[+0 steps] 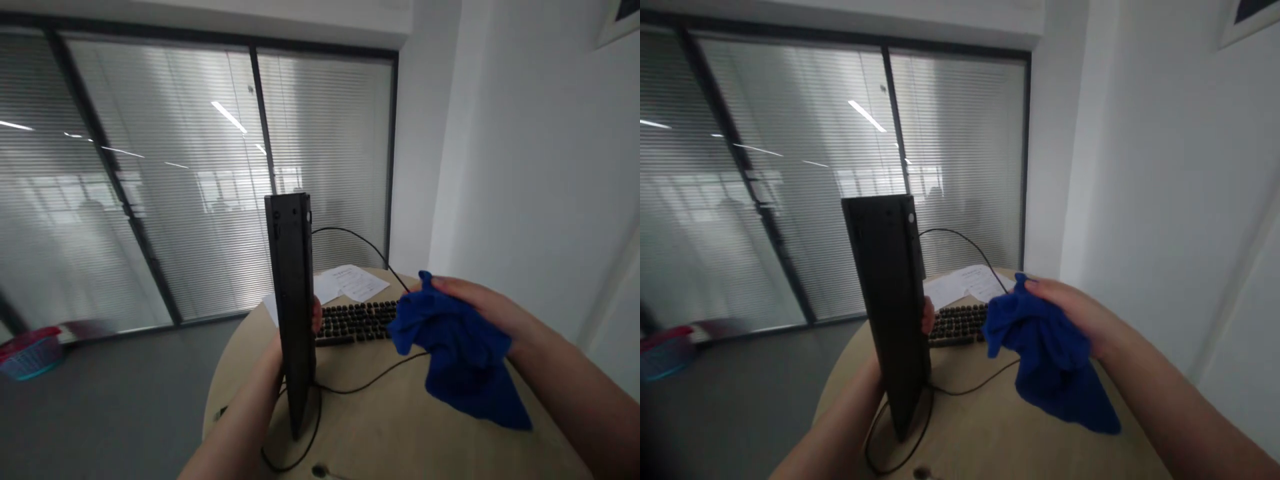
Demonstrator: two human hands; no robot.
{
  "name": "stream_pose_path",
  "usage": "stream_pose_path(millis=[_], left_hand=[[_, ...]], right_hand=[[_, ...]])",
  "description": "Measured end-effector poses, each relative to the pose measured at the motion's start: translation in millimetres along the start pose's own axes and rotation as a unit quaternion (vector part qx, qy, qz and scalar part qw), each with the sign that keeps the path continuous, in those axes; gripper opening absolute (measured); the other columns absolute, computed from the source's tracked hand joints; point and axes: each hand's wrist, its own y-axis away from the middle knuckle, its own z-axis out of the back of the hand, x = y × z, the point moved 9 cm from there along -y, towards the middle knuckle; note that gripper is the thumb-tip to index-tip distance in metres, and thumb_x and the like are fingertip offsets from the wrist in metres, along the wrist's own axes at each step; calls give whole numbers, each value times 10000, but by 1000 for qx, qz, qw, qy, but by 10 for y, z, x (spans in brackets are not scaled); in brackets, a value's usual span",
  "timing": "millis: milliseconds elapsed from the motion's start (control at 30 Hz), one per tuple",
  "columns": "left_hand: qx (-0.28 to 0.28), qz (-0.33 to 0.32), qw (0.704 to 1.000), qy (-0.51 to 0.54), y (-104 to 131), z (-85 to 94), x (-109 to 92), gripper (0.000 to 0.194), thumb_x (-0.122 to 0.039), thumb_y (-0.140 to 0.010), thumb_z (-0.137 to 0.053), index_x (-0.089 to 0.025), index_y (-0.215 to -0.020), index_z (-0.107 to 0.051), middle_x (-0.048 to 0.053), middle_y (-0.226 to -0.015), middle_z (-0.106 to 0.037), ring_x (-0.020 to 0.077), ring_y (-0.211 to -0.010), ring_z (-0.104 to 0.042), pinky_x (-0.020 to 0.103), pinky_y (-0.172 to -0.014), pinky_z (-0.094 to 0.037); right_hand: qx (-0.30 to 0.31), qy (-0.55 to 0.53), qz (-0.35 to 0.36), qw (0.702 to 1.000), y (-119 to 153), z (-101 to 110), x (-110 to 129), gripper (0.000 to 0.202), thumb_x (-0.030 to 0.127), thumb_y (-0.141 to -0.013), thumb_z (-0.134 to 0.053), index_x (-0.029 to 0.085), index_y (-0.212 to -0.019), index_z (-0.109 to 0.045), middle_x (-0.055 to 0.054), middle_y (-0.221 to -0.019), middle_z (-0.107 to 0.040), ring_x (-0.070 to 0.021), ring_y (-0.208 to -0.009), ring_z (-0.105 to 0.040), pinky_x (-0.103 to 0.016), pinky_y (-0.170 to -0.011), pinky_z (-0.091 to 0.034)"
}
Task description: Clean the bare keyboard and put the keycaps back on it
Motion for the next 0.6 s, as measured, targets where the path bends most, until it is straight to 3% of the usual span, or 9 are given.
stream_pose_path(millis=[67, 167, 267, 400, 533, 600], left_hand=[[25, -5, 1000, -2, 33, 28, 31, 377, -388, -996, -665, -172, -1302, -621, 105, -1288, -657, 246, -1076, -680, 458, -900, -604], [55, -13, 998, -1, 67, 41, 71, 377, -393, -998, -662, -172, -1301, -622, 105, -1284, -658, 245, -1072, -681, 457, -898, -604], [75, -22, 997, 4, 80, 24, 80, 374, -398, -999, -659, -170, -1293, -624, 103, -1271, -663, 240, -1057, -684, 449, -888, -606], [83, -18, 996, 8, 103, -22, 73, 354, -409, -1003, -653, -163, -1258, -636, 92, -1209, -681, 218, -991, -694, 416, -840, -614], [55, -5, 998, 1, 125, -52, 58, 356, -409, -1003, -653, -164, -1261, -635, 93, -1214, -679, 220, -997, -692, 420, -846, -613], [31, 8, 999, -8, 113, -70, 63, 370, -400, -1000, -658, -169, -1287, -626, 101, -1260, -666, 236, -1047, -686, 444, -881, -607]], right_hand=[[7, 60, 14, 998, -65, -75, -109, 411, 524, -766, -801, 189, -1004, -784, -128, -1072, -804, -306, -967, -768, -437, -917, -608], [-51, 169, 73, 982, -154, -84, -94, 447, 573, -772, -794, 210, -1033, -800, -118, -1179, -784, -333, -1128, -720, -446, -981, -580], [-119, 220, 162, 955, -208, -137, 136, 517, 638, -844, -711, 215, -1134, -774, -100, -1098, -799, -322, -1044, -736, -438, -903, -597], [-166, 215, 307, 912, -179, -423, 620, 533, 656, -915, -628, 198, -1164, -736, -81, -954, -791, -286, -902, -736, -390, -780, -592], [-170, 238, 424, 857, -135, -809, 961, 423, 574, -927, -649, 205, -1112, -742, -83, -1069, -767, -270, -1020, -703, -426, -947, -555], [-130, 234, 429, 863, -259, -964, 941, 396, 543, -902, -685, 217, -1117, -752, -85, -1173, -747, -276, -1123, -676, -457, -1043, -511]])
